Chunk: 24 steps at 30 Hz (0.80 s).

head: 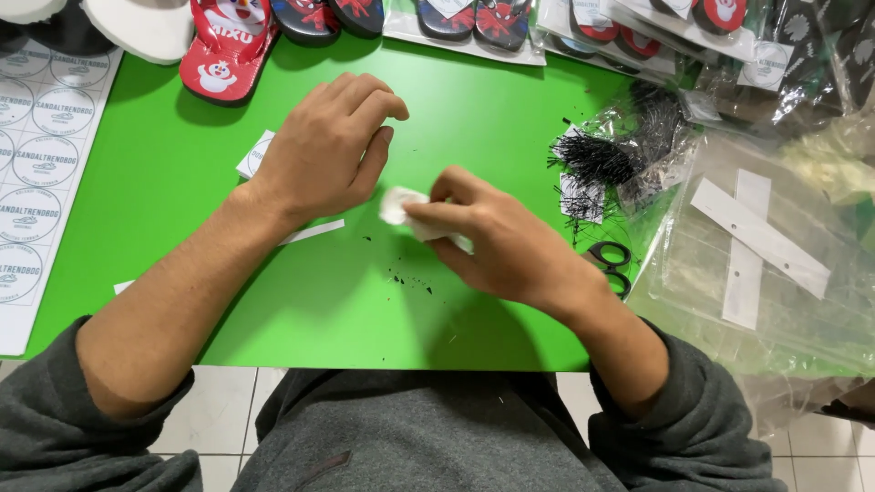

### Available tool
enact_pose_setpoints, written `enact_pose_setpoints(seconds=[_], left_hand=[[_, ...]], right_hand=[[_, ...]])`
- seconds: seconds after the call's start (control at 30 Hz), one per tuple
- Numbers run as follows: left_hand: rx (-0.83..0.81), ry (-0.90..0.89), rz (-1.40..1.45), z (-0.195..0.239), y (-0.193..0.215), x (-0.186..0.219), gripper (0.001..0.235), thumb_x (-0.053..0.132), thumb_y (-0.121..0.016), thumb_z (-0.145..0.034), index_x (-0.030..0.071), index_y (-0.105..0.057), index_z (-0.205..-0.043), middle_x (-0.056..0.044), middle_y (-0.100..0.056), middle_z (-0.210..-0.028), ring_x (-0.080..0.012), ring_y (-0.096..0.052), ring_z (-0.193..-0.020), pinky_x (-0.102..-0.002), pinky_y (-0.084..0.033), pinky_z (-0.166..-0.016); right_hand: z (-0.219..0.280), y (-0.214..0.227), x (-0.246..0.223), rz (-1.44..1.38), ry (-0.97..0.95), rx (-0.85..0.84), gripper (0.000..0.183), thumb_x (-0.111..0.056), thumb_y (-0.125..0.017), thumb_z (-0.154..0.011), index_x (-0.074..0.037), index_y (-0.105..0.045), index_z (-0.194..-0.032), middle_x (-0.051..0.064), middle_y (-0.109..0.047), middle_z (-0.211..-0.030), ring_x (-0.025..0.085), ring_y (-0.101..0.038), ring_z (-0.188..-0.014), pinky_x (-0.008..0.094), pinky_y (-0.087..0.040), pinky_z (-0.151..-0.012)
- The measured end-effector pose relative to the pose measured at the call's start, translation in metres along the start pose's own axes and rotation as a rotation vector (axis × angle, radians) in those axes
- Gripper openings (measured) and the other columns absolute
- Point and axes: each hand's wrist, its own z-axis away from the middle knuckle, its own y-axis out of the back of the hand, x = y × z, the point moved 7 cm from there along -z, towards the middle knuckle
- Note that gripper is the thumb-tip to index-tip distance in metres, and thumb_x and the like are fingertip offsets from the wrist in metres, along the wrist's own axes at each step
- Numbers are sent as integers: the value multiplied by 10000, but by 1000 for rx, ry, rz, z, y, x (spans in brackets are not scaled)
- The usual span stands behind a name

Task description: Peeling circular labels from a sheet and applying them to the heel area of flip-flop sandals, followed by wiping the surface.

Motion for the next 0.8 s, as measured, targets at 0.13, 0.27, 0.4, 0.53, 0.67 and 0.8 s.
enact_pose_setpoints(seconds=[0.13,0.27,0.4,0.53,0.67,0.8], left_hand=[[16,-10,3,0,2,0,160,-14,-528,-975,-9,-580,-1125,-172,-613,-1094,-362,-572,-956,-473,-454,-806],[17,-15,1,0,2,1,151,-16,-530,-972,-11,-581,-1114,-172,-617,-1088,-357,-571,-946,-469,-452,-791],[2,-23,7,0,-1,1,145,-11,-527,-975,-10,-577,-1112,-171,-613,-1085,-356,-565,-941,-463,-443,-775],[-8,-24,27,0,-2,2,150,-9,-525,-982,-15,-582,-1120,-179,-615,-1087,-364,-570,-956,-472,-447,-792],[-8,-31,24,0,0,2,149,-21,-522,-971,-9,-577,-1108,-172,-609,-1071,-354,-568,-946,-463,-449,-788],[-13,-32,7,0,2,4,130,3,-526,-978,-4,-586,-1093,-167,-605,-1053,-342,-567,-937,-462,-446,-779]], right_hand=[[17,17,21,79,-193,-57,330,-72,-672,-905,-61,-693,-1234,98,-556,-894,291,-567,-620,418,-421,-598],[24,-2,34,41,-368,-222,363,-10,-579,-848,-67,-614,-1205,135,-679,-885,314,-599,-722,437,-434,-638],[19,-23,22,-109,-375,-414,326,-54,-567,-841,-98,-514,-1160,101,-660,-939,288,-589,-751,426,-438,-642],[13,-39,6,-169,-293,-452,405,-62,-534,-820,-148,-479,-1211,131,-648,-918,338,-565,-704,451,-411,-625],[12,-28,0,-156,-174,-352,376,-61,-555,-808,-134,-545,-1177,124,-684,-997,340,-621,-725,448,-457,-645],[21,21,-9,-247,-109,-167,224,-8,-555,-703,-81,-668,-883,17,-474,-589,155,-389,-483,318,-289,-486]])
